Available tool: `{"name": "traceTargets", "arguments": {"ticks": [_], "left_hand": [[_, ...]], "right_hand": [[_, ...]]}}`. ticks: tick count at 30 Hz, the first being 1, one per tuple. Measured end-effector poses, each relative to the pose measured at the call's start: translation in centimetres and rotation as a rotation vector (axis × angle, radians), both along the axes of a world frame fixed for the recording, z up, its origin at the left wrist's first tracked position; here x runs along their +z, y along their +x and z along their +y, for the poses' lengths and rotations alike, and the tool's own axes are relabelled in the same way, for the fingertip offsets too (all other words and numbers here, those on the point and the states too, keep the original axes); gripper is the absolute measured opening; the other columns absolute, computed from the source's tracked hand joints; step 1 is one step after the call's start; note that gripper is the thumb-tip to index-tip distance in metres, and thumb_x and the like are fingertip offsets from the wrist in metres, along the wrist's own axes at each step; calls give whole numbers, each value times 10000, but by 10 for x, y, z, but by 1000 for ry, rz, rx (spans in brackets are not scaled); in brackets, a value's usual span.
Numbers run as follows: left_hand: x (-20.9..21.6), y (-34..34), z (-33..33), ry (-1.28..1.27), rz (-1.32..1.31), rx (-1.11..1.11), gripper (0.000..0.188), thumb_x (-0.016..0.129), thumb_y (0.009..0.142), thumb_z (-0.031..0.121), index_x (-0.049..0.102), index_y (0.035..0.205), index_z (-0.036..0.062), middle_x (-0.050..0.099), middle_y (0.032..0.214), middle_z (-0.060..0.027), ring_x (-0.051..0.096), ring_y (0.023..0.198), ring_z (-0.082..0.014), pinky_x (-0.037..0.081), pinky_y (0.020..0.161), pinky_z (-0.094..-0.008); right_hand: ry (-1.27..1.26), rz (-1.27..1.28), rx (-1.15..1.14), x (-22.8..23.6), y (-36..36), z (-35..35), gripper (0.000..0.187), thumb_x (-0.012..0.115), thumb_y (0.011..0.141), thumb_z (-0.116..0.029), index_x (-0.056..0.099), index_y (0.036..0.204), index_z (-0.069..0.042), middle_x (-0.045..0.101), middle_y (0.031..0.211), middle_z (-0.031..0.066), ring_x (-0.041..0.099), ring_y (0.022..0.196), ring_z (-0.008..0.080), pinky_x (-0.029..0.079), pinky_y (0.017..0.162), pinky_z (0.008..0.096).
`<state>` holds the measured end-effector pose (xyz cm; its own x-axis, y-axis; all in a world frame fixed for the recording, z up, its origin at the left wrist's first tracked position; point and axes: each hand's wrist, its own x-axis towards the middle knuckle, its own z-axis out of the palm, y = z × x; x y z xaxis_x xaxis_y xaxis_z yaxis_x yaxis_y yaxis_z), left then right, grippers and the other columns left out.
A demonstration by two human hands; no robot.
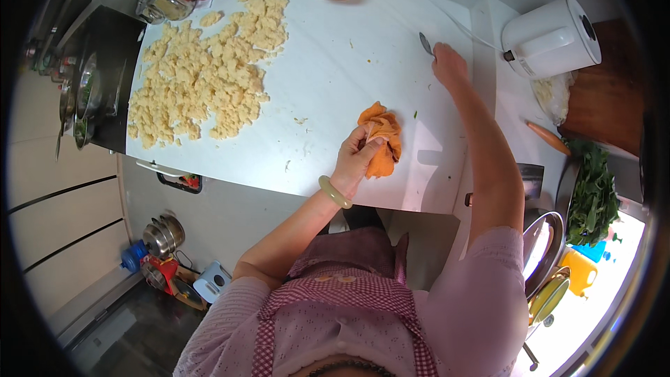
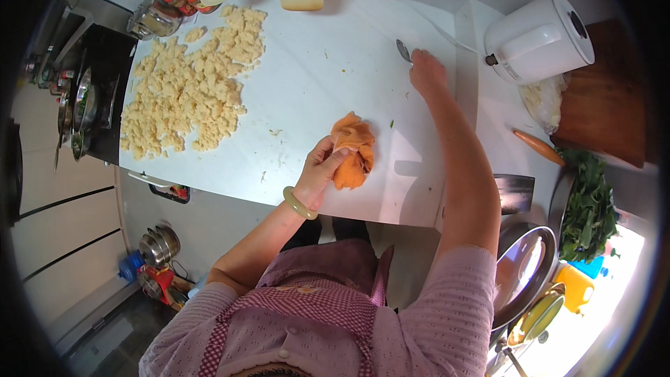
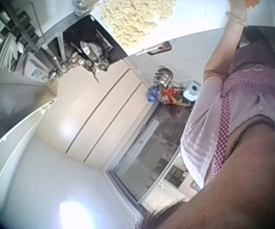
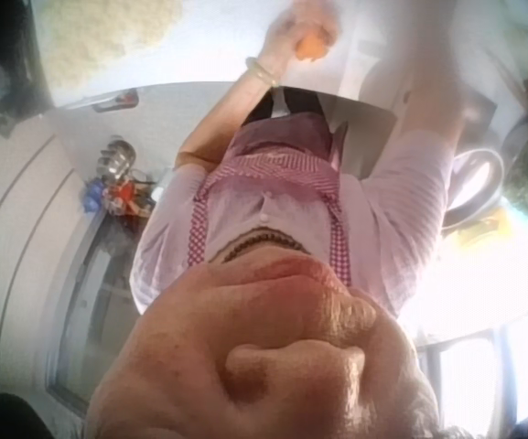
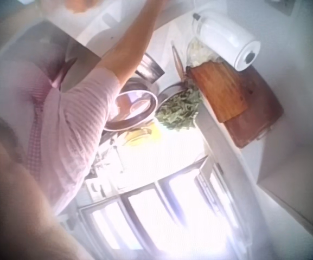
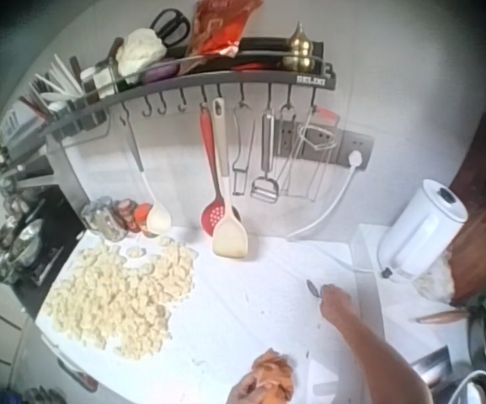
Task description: The person washes a knife and cutting board at the sink, then wipes the countertop with a cloth. They rinse a small bowl and wipe the floor with a cloth, moving around the kitchen to clean different areas.
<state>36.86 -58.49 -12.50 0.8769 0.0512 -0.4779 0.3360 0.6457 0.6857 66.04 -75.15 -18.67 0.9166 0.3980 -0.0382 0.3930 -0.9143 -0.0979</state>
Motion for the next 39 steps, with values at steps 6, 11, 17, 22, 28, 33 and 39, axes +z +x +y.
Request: {"name": "traceTargets", "arguments": {"ticks": [6, 11, 17, 22, 28, 33, 39], "left_hand": [[5, 7, -3, -30, -79, 199, 290, 485, 1017, 215, 513, 1250, 45, 593, 1170, -47, 574, 1058, -129, 485, 910, -304], [17, 26, 14, -12, -132, 69, 365, 461, 1027, 315, 493, 1271, 45, 579, 1167, -56, 560, 1051, -142, 476, 910, -308], [24, 17, -1, 635, -254, 275, 260, 544, 995, 232, 595, 1108, 4, 603, 985, -35, 554, 959, -130, 487, 835, -277], [11, -31, 11, 380, -111, 90, 203, 523, 1003, 170, 611, 1058, -5, 632, 926, -36, 600, 862, -125, 497, 818, -266], [-16, -110, 20, 302, -8, 84, 176, 511, 1002, 133, 616, 1066, 6, 639, 943, -44, 597, 843, -106, 488, 817, -257], [-16, -155, 37, 187, 64, 85, 187, 514, 1001, 133, 612, 1081, -5, 644, 964, -60, 619, 862, -124, 509, 805, -266], [-31, -208, 50, 201, 227, 204, 168, 513, 999, 130, 617, 1053, 10, 639, 938, -43, 604, 838, -106, 511, 792, -255]], "right_hand": [[357, 298, -50, 42, -40, 37, 315, 560, 944, -345, 577, 1152, -109, 578, 1229, 135, 564, 1095, 356, 468, 909, 447], [1007, 687, -140, 50, -182, 60, 433, 597, 934, -359, 594, 1213, -28, 659, 1062, 103, 610, 997, 197, 467, 907, 346], [969, 263, -402, 61, -153, 32, 289, 607, 916, -221, 639, 1131, -32, 678, 964, 123, 643, 891, 224, 492, 813, 319], [242, -254, -464, 10, -80, -19, 355, 627, 880, -213, 613, 1216, -97, 593, 1035, 138, 595, 955, 292, 491, 846, 416], [353, 27, -14, -14, -119, 50, 436, 611, 859, -149, 576, 1294, -152, 562, 1110, 130, 518, 1067, 335, 477, 884, 434], [570, -58, 126, 20, -66, 128, 410, 613, 852, -105, 605, 1260, -139, 554, 1144, 135, 497, 1087, 342, 460, 915, 430], [378, -50, 353, -15, -101, 164, 321, 595, 845, -44, 662, 1148, -124, 558, 1144, 119, 498, 1055, 331, 454, 924, 400]]}}
